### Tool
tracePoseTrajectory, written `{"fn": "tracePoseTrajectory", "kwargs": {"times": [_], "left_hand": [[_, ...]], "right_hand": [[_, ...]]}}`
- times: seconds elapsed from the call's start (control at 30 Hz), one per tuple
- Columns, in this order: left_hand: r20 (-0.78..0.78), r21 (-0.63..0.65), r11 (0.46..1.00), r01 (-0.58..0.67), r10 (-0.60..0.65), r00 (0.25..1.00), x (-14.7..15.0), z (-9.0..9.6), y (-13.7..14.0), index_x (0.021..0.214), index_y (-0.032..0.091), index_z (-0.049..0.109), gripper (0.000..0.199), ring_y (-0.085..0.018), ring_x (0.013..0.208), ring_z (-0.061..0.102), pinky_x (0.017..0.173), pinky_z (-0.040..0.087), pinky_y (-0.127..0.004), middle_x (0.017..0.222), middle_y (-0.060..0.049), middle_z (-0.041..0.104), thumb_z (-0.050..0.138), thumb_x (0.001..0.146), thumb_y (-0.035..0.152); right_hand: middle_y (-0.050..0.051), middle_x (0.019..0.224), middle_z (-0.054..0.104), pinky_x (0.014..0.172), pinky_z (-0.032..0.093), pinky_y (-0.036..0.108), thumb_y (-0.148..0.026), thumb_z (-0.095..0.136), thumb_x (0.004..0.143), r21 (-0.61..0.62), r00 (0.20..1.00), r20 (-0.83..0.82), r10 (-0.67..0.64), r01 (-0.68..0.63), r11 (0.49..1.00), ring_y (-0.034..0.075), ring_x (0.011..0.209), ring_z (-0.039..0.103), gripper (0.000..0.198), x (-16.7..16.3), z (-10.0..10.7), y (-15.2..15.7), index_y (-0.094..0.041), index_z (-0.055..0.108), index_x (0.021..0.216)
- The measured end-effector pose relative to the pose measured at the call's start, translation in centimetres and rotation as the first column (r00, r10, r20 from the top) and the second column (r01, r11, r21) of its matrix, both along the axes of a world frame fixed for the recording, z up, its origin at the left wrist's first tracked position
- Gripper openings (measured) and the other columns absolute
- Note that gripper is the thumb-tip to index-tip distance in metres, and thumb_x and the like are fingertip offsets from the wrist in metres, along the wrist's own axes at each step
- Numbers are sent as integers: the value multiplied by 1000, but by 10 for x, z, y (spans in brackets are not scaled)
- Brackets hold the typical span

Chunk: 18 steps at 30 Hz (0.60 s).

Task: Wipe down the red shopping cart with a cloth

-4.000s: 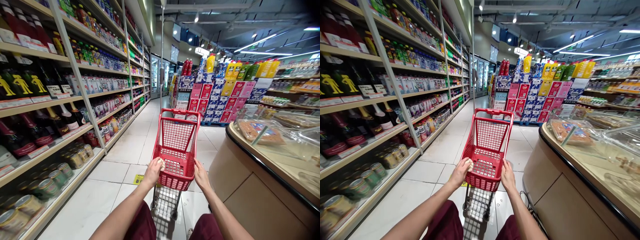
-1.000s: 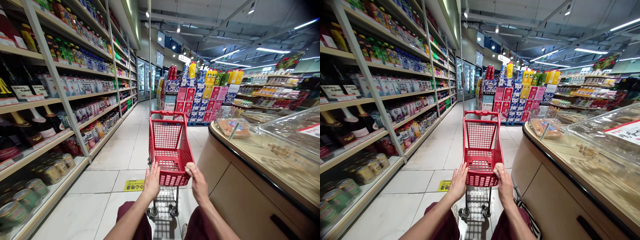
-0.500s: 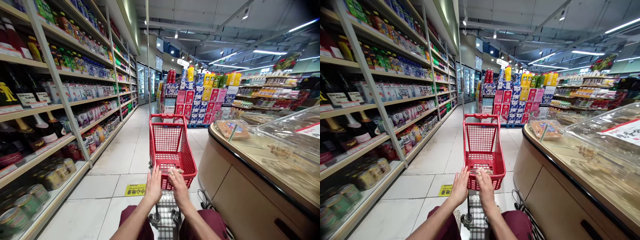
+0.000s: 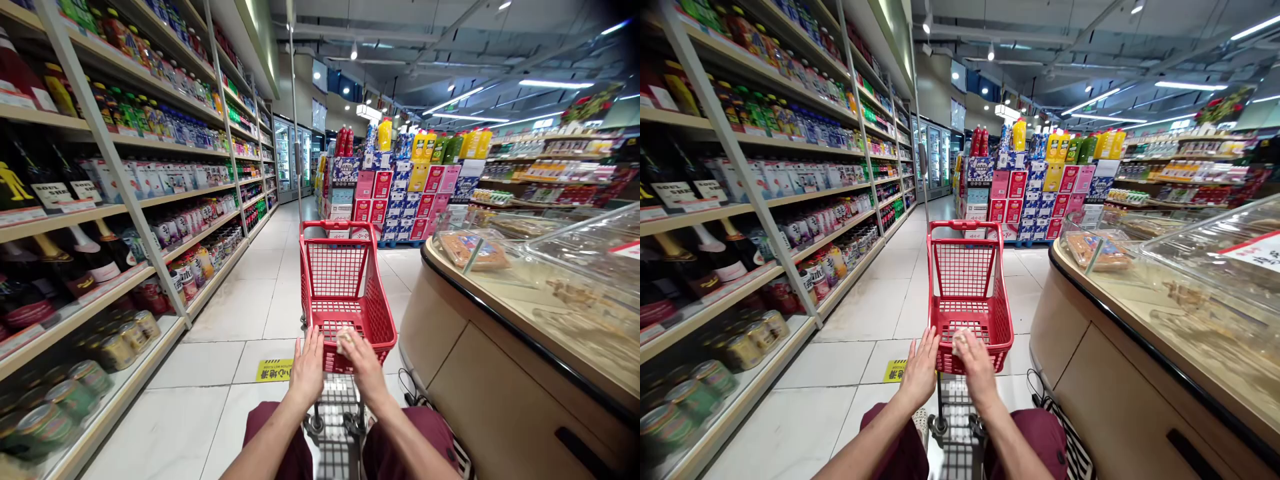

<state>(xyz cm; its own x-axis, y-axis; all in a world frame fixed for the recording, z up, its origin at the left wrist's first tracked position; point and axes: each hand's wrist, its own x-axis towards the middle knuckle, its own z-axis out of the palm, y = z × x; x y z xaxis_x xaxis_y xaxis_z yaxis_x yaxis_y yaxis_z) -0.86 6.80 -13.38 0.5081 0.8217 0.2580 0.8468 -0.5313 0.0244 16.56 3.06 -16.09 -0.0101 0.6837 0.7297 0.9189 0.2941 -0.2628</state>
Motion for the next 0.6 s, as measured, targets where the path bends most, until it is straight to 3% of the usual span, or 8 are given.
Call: {"fn": "tracePoseTrajectory", "kwargs": {"times": [0.1, 0.17, 0.3, 0.37, 0.5, 0.6], "left_hand": [[-5, 35, 999, 8, -8, 1000, -1, -4, -1, 135, 11, 19, 72, -18, 133, 1, 107, 16, -45, 145, -8, 13, 34, 65, 0], [2, 35, 999, -10, 10, 1000, 0, -7, -2, 136, 10, 17, 73, -19, 133, 1, 106, 17, -45, 145, -9, 11, 35, 65, 1], [0, 67, 997, -35, 35, 999, 0, -11, -3, 136, 11, 15, 73, -20, 133, 2, 106, 17, -45, 145, -9, 12, 35, 66, 2], [1, 90, 995, -31, 31, 1000, -2, -12, -2, 136, 13, 16, 73, -19, 133, 3, 106, 18, -45, 145, -8, 15, 33, 67, 0], [21, 88, 996, -29, 27, 999, -2, -13, -2, 136, 12, 17, 73, -19, 133, 3, 106, 17, -45, 145, -8, 14, 34, 66, 1], [37, 69, 997, -45, 42, 998, 2, -13, -3, 136, 10, 18, 73, -20, 133, 1, 107, 17, -44, 145, -9, 11, 36, 66, 3]], "right_hand": [[6, 129, 46, 94, 36, 47, -8, 32, 82, 3, 982, -81, -173, 174, 985, 20, 117, 43, 48, 30, -1, -12, -28, 45, 123], [7, 130, 44, 95, 36, 47, -8, 31, 82, 13, 973, -118, -196, 199, 980, 20, 118, 41, 48, 31, -2, -14, -27, 45, 124], [5, 131, 44, 98, 35, 43, -6, 32, 82, 9, 997, -64, 38, -37, 999, 17, 123, 36, 50, -8, -1, -4, -29, 43, 125], [3, 130, 45, 97, 36, 42, -7, 33, 83, -2, 994, -22, 103, -103, 995, 17, 121, 38, 49, -9, 0, -2, -30, 43, 124], [3, 130, 46, 95, 38, 44, -10, 33, 83, 12, 992, -89, -93, 94, 995, 18, 118, 42, 46, 33, 0, -15, -31, 46, 122], [5, 130, 45, 95, 38, 44, -8, 32, 83, 28, 984, -132, -122, 127, 991, 19, 120, 40, 47, 27, 1, -16, -29, 46, 122]]}}
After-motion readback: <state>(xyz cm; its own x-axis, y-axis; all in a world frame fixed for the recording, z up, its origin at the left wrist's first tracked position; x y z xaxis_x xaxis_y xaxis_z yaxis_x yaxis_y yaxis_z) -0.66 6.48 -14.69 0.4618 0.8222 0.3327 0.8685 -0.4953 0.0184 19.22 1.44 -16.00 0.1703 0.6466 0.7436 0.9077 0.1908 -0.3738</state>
